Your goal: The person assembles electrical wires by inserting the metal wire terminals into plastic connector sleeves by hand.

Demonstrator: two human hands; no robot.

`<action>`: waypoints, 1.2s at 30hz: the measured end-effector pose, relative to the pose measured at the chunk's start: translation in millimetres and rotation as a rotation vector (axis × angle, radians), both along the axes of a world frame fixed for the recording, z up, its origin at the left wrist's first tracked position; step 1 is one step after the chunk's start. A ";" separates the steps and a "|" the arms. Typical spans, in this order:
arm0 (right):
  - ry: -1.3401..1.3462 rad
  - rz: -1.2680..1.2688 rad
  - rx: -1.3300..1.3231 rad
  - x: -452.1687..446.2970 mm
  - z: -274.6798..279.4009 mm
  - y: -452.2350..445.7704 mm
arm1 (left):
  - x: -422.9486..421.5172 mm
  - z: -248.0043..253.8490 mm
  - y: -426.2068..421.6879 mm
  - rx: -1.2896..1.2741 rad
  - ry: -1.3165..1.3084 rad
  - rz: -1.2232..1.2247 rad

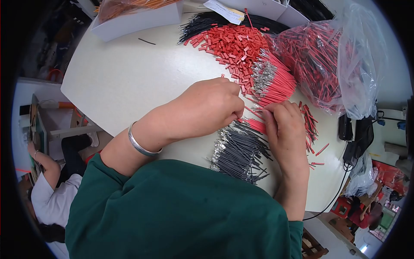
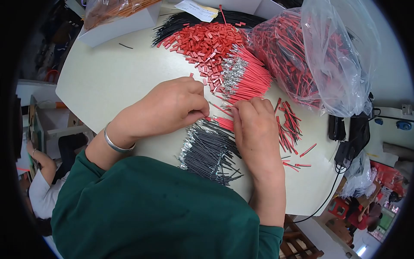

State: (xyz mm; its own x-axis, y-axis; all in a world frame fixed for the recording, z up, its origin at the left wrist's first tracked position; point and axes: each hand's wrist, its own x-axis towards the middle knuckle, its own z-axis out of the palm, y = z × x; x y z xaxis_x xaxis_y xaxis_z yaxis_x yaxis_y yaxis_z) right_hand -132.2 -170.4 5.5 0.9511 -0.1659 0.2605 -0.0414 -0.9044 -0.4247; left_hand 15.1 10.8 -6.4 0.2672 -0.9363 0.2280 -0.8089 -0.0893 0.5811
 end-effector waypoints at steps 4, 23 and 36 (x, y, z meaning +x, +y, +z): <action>0.029 0.004 -0.034 -0.1 -0.2 0.0 | 0.0 -1.2 1.0 -0.007 0.023 -0.006; -0.077 -0.066 0.307 1.5 3.4 0.3 | -8.1 -1.3 -2.3 0.034 0.010 0.004; -0.053 -0.088 0.407 -0.4 5.9 -0.8 | -1.6 -5.0 -1.1 -0.035 -0.122 0.085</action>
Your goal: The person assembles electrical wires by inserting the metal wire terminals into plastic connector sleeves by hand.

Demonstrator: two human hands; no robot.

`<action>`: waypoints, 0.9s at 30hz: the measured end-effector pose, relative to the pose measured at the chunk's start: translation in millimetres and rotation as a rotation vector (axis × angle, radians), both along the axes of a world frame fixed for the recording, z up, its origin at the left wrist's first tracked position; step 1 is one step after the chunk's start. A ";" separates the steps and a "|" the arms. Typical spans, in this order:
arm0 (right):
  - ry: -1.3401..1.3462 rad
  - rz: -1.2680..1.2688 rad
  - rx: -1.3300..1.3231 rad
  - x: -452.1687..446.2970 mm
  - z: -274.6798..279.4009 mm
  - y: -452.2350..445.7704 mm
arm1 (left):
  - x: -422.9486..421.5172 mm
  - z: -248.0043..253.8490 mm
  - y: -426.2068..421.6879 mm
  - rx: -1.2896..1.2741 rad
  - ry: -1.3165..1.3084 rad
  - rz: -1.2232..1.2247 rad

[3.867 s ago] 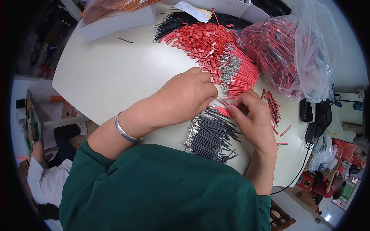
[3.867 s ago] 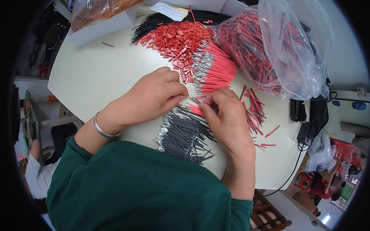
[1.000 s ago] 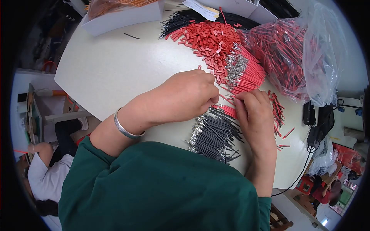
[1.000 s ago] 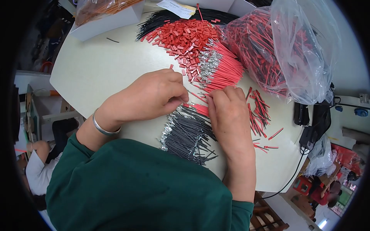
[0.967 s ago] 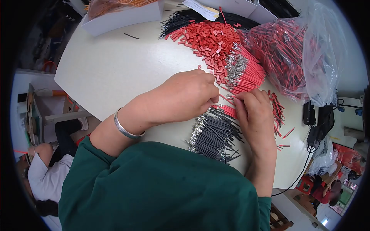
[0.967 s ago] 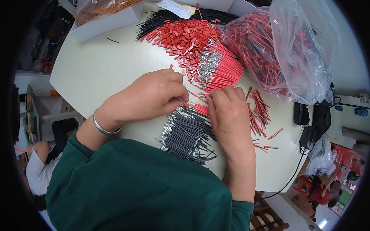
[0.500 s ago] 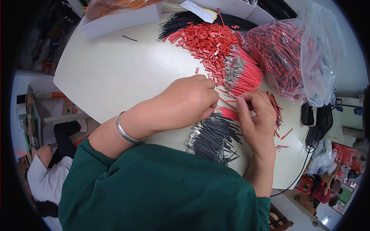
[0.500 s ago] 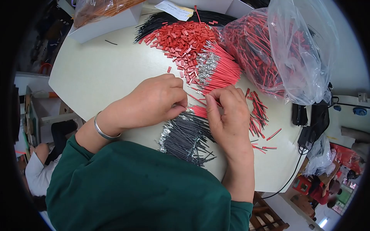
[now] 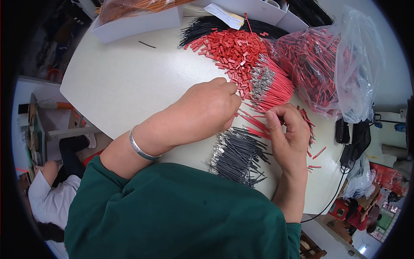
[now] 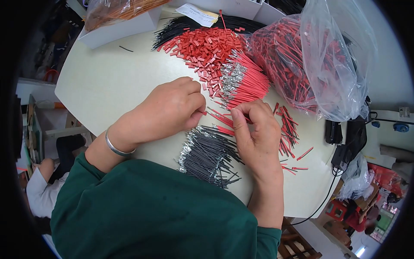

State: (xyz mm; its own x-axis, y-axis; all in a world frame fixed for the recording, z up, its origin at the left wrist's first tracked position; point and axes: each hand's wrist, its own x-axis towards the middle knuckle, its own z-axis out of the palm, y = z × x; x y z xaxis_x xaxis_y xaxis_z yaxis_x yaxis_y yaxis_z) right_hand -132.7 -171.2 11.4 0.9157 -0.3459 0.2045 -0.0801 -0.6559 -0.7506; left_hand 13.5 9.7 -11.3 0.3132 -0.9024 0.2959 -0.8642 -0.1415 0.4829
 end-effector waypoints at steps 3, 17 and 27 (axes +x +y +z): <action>0.002 -0.002 0.023 0.1 2.0 0.9 | 3.1 0.1 -0.8 -0.034 -0.003 0.022; -0.085 -0.039 0.145 -1.6 -5.2 -1.8 | 6.7 6.6 -4.0 -0.102 0.491 -0.001; -0.102 -0.022 0.132 -0.4 -8.1 -3.3 | -16.6 -6.0 -13.3 -0.110 0.143 -0.261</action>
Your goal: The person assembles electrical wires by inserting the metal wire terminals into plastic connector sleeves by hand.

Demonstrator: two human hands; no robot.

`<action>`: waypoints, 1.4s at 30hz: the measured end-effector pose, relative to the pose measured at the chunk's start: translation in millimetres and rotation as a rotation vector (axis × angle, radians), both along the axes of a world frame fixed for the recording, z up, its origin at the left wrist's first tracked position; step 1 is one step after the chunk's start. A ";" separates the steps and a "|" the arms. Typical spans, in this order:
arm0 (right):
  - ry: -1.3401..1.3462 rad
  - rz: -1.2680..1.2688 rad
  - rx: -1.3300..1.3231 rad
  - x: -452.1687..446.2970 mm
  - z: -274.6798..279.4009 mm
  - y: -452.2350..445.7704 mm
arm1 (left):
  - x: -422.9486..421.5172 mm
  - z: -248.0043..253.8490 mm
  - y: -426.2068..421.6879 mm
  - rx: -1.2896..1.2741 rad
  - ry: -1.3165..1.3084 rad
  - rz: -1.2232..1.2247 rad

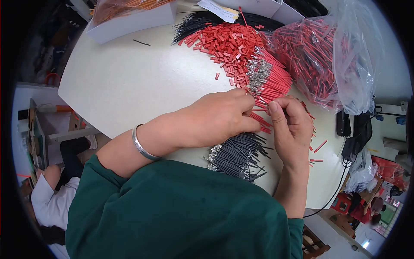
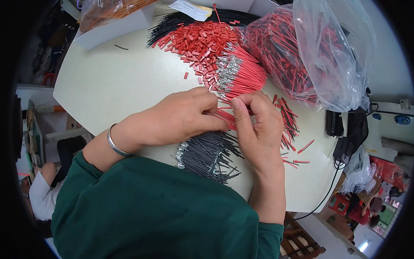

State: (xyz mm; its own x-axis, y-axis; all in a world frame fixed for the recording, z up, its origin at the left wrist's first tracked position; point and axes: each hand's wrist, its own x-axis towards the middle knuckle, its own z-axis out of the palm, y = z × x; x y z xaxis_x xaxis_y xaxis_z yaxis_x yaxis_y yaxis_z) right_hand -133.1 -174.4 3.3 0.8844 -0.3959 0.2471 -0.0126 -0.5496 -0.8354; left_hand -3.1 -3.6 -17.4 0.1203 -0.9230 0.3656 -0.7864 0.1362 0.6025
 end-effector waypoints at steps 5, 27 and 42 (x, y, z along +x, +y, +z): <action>0.011 -0.001 -0.025 0.5 0.3 0.8 | -1.7 -2.1 -2.4 0.026 -0.032 0.007; 0.016 0.001 0.059 -3.7 7.4 3.6 | 11.6 12.8 3.1 0.177 1.225 0.115; -0.006 0.051 -0.155 -0.1 14.1 10.9 | 10.6 18.5 3.9 0.162 1.394 0.176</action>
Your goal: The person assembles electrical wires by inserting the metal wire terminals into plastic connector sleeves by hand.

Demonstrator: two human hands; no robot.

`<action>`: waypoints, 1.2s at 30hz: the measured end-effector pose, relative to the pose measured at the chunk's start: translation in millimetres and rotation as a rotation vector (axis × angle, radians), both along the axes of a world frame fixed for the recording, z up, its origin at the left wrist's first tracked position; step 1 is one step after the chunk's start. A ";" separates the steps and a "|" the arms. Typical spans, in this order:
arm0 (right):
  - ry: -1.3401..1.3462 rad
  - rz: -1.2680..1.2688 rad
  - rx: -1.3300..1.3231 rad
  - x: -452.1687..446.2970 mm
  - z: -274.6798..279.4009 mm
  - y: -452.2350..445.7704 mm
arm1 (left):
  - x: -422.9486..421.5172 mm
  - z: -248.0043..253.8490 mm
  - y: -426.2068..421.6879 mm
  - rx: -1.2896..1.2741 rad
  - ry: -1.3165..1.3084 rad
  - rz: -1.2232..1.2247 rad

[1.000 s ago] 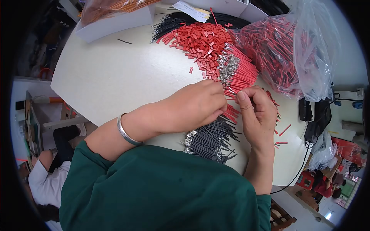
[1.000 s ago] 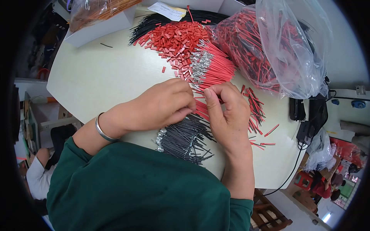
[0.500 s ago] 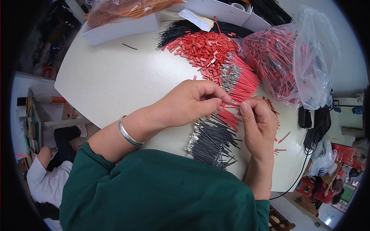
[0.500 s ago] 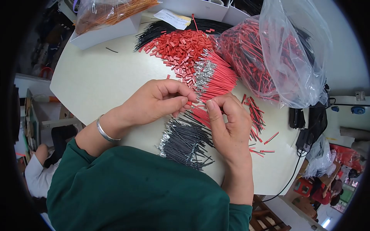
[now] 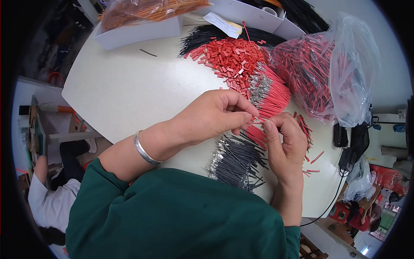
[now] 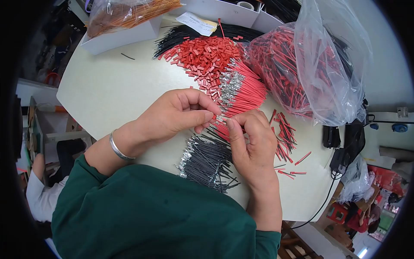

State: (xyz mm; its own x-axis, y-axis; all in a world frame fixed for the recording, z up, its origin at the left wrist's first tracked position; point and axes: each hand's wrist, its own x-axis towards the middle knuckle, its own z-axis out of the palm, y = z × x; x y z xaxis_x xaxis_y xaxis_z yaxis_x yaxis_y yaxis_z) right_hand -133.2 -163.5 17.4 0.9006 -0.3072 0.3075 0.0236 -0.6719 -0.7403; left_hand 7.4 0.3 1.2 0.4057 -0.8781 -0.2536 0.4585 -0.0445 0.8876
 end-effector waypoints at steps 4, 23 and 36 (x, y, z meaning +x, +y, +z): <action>-0.043 0.022 -0.069 0.7 -0.5 1.5 | -0.1 -2.6 -0.1 -0.012 0.063 0.014; -0.137 0.020 -0.134 3.8 -2.4 6.9 | -2.8 -2.2 -2.0 0.014 0.146 -0.019; -0.068 0.008 -0.039 1.0 -0.2 4.0 | 0.0 -2.8 -0.3 0.035 0.018 -0.060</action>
